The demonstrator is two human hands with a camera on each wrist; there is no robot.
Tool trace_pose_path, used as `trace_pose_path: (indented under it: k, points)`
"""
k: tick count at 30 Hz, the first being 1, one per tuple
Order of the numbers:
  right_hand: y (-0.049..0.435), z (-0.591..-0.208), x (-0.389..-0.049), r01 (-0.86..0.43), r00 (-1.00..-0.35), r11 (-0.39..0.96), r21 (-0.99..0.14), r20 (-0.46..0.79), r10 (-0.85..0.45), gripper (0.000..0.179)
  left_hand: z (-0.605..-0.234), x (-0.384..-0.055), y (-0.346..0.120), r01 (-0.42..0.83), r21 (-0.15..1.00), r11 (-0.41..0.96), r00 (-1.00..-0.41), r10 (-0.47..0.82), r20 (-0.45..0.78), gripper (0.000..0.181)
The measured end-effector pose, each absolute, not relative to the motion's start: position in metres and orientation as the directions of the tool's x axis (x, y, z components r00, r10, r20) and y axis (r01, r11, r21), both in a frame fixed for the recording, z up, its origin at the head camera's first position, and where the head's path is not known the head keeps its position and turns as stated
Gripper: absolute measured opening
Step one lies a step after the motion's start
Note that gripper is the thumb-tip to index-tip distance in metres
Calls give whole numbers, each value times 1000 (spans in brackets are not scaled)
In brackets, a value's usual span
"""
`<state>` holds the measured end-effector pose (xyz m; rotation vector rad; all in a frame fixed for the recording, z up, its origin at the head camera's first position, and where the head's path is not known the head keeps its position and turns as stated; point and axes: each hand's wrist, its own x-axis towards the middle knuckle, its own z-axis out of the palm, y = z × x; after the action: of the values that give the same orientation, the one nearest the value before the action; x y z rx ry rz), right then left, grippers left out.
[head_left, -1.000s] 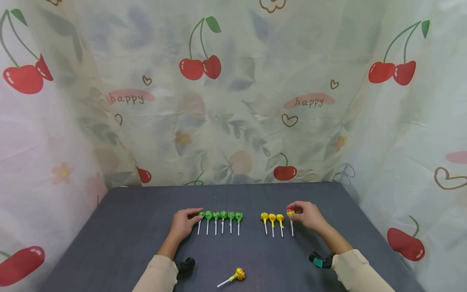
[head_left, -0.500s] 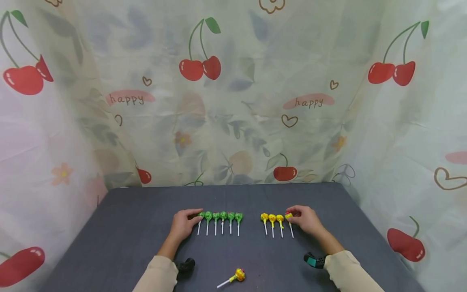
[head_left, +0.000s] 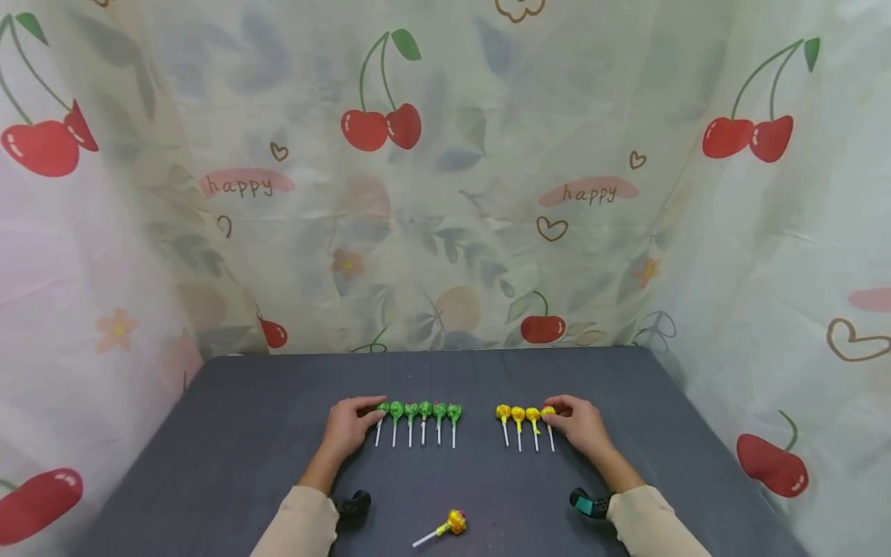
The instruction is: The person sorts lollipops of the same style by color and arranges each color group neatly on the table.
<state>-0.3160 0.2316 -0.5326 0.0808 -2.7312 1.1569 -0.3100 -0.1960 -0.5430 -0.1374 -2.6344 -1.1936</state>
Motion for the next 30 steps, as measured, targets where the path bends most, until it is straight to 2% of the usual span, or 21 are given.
trace_pose_path:
  k: [16,30]
  points:
    - [233,-535,-313,-99,-988,655,-749,151,24,22,-544,-312,-196,202,716,669,-960,-9,279,27]
    - [237,-535,-314,-113,-985,669,-734,172,22,21,-543,-310,-196,196,715,671,-963,-7,270,28]
